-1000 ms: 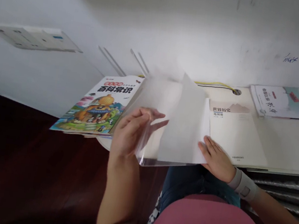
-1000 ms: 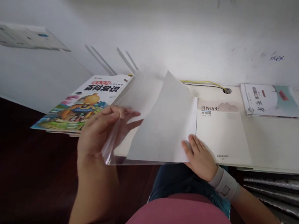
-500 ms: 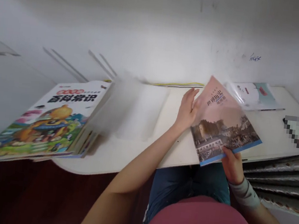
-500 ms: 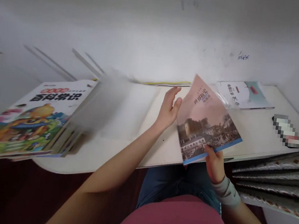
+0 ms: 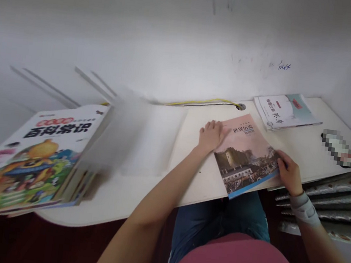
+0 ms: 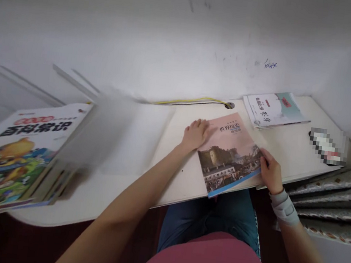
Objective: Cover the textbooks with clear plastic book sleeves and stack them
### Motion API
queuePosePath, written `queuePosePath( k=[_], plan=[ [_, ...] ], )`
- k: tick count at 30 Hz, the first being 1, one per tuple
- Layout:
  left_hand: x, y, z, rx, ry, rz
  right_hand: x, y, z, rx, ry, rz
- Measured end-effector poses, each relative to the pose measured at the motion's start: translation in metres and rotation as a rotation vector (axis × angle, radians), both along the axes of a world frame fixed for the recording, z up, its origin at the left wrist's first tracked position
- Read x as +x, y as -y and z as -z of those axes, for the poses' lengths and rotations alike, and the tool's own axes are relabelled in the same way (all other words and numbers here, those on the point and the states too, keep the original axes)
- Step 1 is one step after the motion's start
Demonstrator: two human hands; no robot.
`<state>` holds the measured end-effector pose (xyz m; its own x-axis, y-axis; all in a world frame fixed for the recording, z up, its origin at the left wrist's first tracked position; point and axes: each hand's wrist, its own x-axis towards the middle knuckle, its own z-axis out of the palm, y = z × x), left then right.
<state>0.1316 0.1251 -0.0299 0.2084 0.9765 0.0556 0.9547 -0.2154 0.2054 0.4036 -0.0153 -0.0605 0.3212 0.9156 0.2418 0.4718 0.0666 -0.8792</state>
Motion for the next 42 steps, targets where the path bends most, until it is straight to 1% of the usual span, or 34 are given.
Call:
queuePosePath(
  k=[1,3,6,8,11,13,17,19,21,24,27,30,34,36,37,38,40,41,42],
  plan=[
    [-0.004,-0.002,-0.003,0.003,0.003,-0.007,0.006,-0.003,0.000,-0.014,0.142,-0.007],
    [-0.015,-0.004,-0.010,-0.023,-0.015,-0.024,0.017,-0.008,0.000,-0.050,0.353,-0.008],
    [-0.037,0.001,-0.017,-0.101,-0.061,-0.036,0.031,-0.015,-0.002,-0.086,0.569,0.032],
    [-0.051,0.005,-0.021,-0.150,-0.074,-0.041,0.037,-0.020,-0.005,-0.113,0.652,0.052],
    [-0.059,0.003,-0.022,-0.179,0.026,-0.096,0.045,-0.032,-0.009,-0.169,0.671,0.044],
    [-0.052,-0.007,-0.019,-0.179,0.124,-0.094,0.050,-0.039,-0.012,-0.195,0.616,0.018],
    [-0.019,-0.041,-0.008,-0.195,0.203,-0.010,0.062,-0.046,-0.019,-0.252,0.489,-0.034],
    [-0.002,-0.057,-0.003,-0.193,0.222,-0.001,0.065,-0.047,-0.022,-0.302,0.503,-0.032],
    [0.011,-0.067,0.001,-0.182,0.236,-0.008,0.063,-0.047,-0.026,-0.352,0.579,-0.006],
    [0.018,-0.072,0.005,-0.158,0.253,-0.036,0.053,-0.047,-0.030,-0.433,0.790,0.054],
    [0.008,-0.067,0.006,-0.126,0.250,-0.095,0.033,-0.053,-0.032,-0.470,0.925,0.060],
    [-0.020,-0.061,0.004,-0.093,0.217,-0.200,0.001,-0.072,-0.031,-0.437,0.960,-0.012],
    [-0.067,-0.049,-0.001,-0.049,0.181,-0.356,-0.050,-0.111,-0.030,-0.338,1.022,-0.157],
    [-0.082,-0.038,-0.002,0.025,0.171,-0.391,-0.071,-0.130,-0.032,-0.286,1.047,-0.220],
    [-0.085,-0.032,-0.002,0.088,0.157,-0.375,-0.078,-0.140,-0.033,-0.263,1.057,-0.250],
    [-0.085,-0.026,-0.002,0.156,0.134,-0.332,-0.083,-0.148,-0.034,-0.244,1.066,-0.276],
    [-0.079,-0.013,0.000,0.248,0.066,-0.185,-0.086,-0.164,-0.036,-0.215,1.078,-0.321],
    [-0.073,-0.007,0.002,0.244,0.029,-0.107,-0.085,-0.170,-0.037,-0.207,1.082,-0.336],
    [-0.068,-0.001,0.004,0.201,-0.004,-0.043,-0.083,-0.175,-0.039,-0.202,1.085,-0.347]
  ],
)
